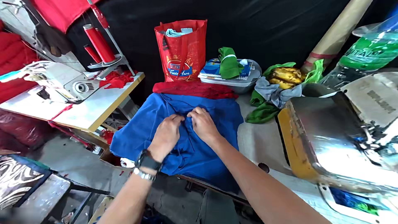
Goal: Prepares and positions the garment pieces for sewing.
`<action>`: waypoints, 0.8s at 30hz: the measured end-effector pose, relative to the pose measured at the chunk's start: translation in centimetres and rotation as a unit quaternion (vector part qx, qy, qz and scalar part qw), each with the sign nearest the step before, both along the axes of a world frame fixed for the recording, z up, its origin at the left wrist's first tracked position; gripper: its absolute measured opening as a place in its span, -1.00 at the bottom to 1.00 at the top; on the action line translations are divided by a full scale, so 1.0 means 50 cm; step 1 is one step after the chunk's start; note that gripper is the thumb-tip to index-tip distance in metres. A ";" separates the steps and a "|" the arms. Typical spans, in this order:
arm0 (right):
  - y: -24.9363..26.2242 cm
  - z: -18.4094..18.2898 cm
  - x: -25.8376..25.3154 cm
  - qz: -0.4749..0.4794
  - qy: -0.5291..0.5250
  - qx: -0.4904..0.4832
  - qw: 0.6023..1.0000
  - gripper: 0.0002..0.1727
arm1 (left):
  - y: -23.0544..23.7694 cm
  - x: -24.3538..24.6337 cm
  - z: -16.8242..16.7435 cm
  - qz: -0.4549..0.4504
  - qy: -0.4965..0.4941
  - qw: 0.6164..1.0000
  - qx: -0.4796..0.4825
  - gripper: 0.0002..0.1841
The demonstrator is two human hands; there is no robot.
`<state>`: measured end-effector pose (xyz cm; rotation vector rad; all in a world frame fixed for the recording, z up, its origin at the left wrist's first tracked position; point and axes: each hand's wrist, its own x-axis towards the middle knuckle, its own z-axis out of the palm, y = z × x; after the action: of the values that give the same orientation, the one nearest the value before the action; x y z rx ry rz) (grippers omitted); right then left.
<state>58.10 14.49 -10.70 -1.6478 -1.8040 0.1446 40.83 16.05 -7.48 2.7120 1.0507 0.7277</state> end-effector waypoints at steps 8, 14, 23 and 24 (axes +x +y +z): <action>0.011 -0.023 0.000 -0.022 -0.044 -0.059 0.997 -0.57 | 0.161 -0.079 0.004 -0.018 0.197 0.980 -0.029 -0.76; 0.009 -0.029 0.003 0.001 0.024 0.011 1.000 -0.64 | 0.097 -0.115 0.011 -0.029 0.054 0.998 0.025 -0.74; -0.014 -0.017 -0.014 0.134 0.146 -0.050 0.979 -0.21 | 0.064 -0.019 -0.020 -0.018 -0.164 0.985 -0.049 -0.56; -0.009 -0.018 -0.010 0.134 0.160 -0.054 0.976 -0.34 | 0.075 -0.040 -0.019 0.019 -0.163 0.985 -0.054 -0.56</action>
<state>57.61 14.03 -11.59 -1.3525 -1.7809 0.6037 38.81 19.79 -8.42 2.3813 1.0289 1.0443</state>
